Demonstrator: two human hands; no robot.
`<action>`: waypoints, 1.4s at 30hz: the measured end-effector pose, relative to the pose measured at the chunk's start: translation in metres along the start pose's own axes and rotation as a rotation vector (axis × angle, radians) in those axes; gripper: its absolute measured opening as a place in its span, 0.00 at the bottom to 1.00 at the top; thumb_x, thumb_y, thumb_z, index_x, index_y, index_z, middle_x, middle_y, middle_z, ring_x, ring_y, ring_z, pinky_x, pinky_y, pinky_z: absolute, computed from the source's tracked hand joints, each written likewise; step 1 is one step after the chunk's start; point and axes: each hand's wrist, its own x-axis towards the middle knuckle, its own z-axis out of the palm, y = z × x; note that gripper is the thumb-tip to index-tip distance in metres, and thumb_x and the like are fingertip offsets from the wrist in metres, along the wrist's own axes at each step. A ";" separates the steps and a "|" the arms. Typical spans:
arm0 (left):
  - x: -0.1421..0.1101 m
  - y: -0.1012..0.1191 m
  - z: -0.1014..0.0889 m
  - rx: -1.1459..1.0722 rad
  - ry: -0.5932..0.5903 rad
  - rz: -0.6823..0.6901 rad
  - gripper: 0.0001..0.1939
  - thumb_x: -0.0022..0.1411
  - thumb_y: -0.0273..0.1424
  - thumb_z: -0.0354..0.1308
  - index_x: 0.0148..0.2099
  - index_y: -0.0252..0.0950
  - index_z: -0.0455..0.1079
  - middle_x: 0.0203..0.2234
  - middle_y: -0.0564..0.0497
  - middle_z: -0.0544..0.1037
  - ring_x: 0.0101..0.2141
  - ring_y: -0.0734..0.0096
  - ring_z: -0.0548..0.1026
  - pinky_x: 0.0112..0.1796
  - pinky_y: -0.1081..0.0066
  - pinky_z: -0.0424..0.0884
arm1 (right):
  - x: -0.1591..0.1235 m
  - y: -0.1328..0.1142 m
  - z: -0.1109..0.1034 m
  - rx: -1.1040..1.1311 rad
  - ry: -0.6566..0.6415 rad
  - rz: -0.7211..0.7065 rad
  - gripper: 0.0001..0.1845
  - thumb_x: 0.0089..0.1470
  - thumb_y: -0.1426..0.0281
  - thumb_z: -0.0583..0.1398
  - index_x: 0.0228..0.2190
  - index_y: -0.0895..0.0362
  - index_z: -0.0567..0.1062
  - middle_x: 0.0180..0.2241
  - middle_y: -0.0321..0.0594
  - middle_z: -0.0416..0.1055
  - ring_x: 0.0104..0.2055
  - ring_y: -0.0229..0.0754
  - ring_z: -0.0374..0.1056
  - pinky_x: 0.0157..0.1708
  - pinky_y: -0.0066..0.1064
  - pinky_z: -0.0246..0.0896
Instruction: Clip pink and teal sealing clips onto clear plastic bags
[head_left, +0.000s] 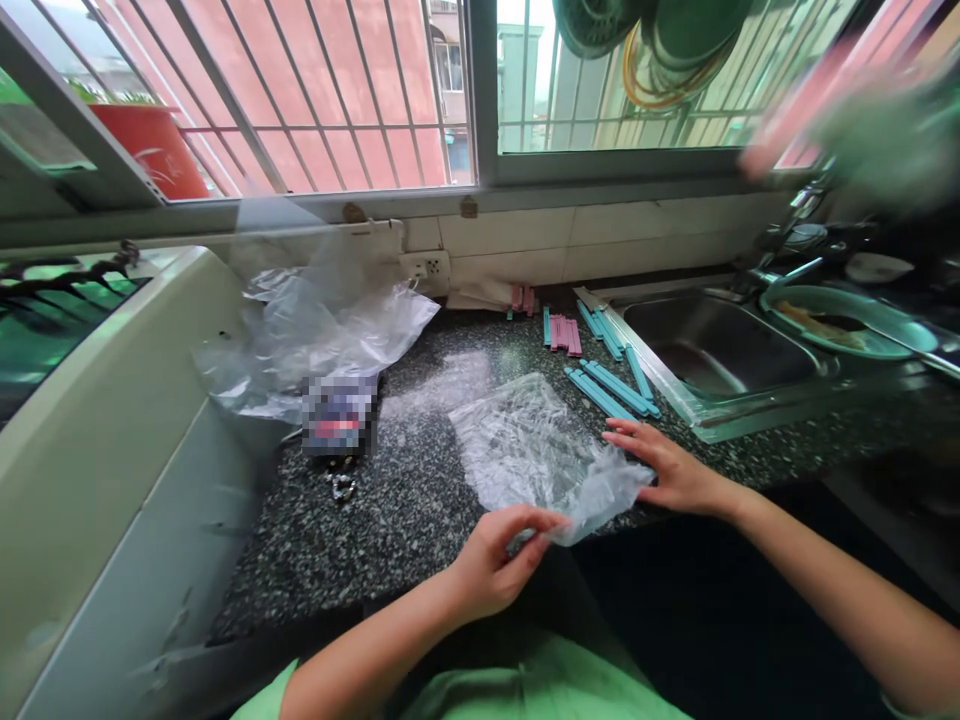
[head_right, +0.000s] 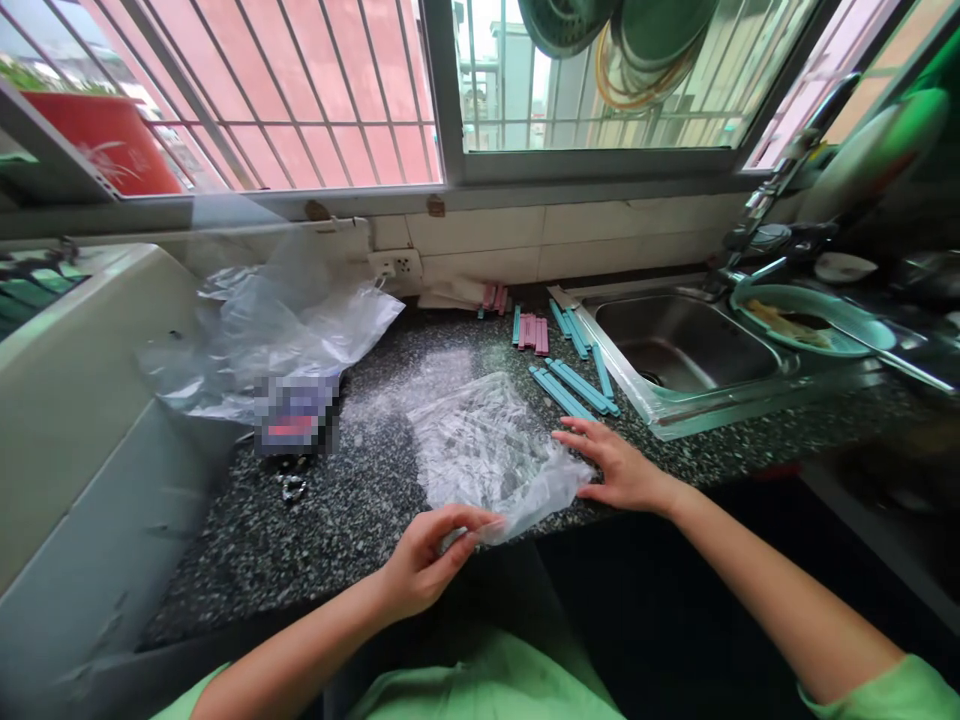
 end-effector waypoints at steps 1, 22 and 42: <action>0.002 0.000 -0.001 -0.012 -0.026 -0.028 0.10 0.61 0.28 0.49 0.40 0.32 0.70 0.34 0.44 0.78 0.36 0.68 0.76 0.39 0.71 0.70 | 0.003 -0.004 0.004 0.044 0.031 -0.025 0.27 0.47 0.69 0.60 0.51 0.52 0.65 0.56 0.48 0.57 0.58 0.49 0.55 0.53 0.44 0.56; 0.050 -0.080 -0.078 0.485 0.134 -0.080 0.17 0.60 0.31 0.47 0.50 0.35 0.65 0.46 0.43 0.74 0.48 0.62 0.70 0.51 0.59 0.61 | 0.136 0.007 0.017 0.249 0.115 0.470 0.12 0.49 0.65 0.52 0.21 0.59 0.69 0.19 0.36 0.69 0.21 0.35 0.64 0.23 0.26 0.57; 0.041 -0.040 -0.117 -0.176 -0.389 -0.367 0.31 0.52 0.47 0.57 0.56 0.38 0.62 0.49 0.42 0.72 0.48 0.61 0.70 0.45 0.63 0.66 | 0.161 0.009 0.032 -0.180 0.162 0.522 0.11 0.48 0.66 0.58 0.35 0.56 0.73 0.34 0.42 0.74 0.34 0.43 0.68 0.32 0.29 0.59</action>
